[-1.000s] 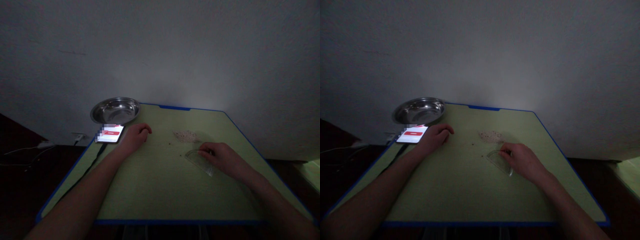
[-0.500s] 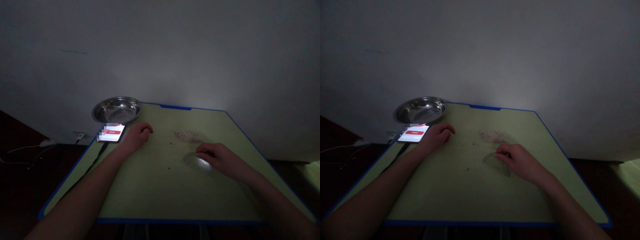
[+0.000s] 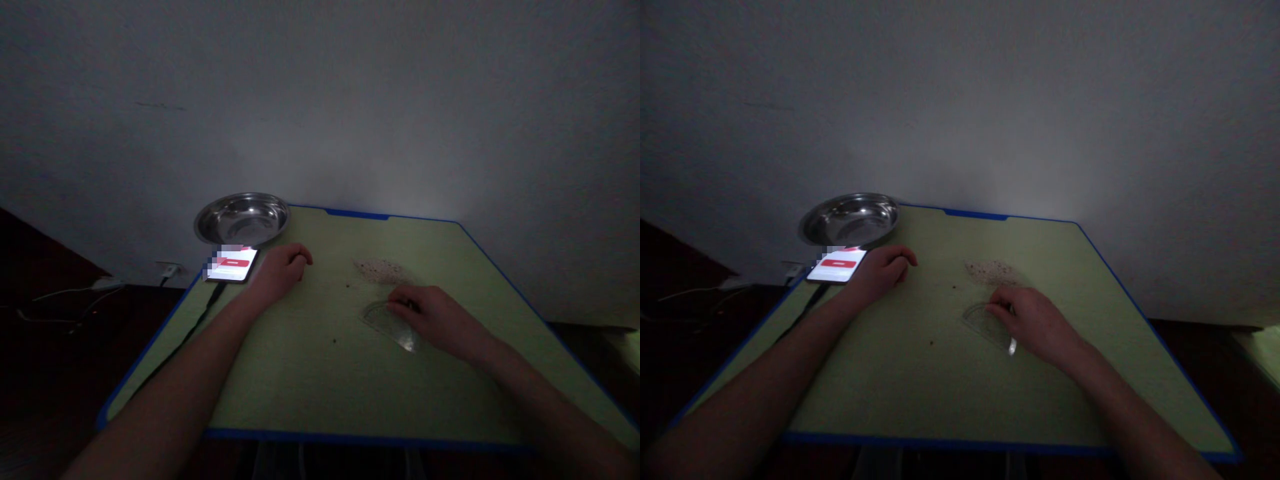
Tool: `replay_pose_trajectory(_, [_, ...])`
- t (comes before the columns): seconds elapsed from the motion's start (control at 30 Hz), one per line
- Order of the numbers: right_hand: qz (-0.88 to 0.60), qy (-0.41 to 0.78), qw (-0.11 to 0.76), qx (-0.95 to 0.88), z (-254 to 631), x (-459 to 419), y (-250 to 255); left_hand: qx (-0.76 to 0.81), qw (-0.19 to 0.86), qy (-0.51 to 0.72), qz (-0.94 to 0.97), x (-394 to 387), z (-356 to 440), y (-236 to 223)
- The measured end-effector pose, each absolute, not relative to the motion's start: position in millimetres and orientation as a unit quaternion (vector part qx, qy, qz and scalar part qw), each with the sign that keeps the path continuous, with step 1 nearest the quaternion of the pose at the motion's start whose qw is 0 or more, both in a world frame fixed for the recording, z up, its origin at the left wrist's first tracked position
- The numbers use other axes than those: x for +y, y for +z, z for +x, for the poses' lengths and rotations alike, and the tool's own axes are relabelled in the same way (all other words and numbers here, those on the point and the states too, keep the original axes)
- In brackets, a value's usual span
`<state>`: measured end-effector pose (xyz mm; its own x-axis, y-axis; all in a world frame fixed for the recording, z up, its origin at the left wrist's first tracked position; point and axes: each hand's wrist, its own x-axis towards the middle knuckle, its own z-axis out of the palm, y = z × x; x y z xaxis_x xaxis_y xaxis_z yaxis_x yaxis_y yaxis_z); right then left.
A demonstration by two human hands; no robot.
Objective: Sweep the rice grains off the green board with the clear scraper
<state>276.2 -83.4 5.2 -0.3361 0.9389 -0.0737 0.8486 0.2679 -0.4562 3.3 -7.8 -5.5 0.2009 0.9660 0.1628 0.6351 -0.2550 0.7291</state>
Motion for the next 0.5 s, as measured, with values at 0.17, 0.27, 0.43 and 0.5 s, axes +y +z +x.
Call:
replay_pose_trajectory(0.17, [-0.511,0.228,0.12,-0.82,265.1,-73.9,18.6,0.545,0.269,0.323,0.726,-6.0,2.1,-7.3])
replay_pose_trajectory(0.27, [-0.463,0.238,0.119,-0.845,241.0,-69.5,27.4,0.545,0.273,0.332,0.72,-4.8,0.6,-9.4])
replay_pose_trajectory(0.43, [-0.397,0.209,0.077,-0.89,202.0,-53.1,34.9,0.545,0.265,0.341,0.719,-3.9,-1.2,-10.2])
replay_pose_trajectory(0.5, [-0.375,0.207,0.066,-0.901,192.7,-47.4,35.0,0.543,0.263,0.343,0.72,-4.3,-1.3,-9.5])
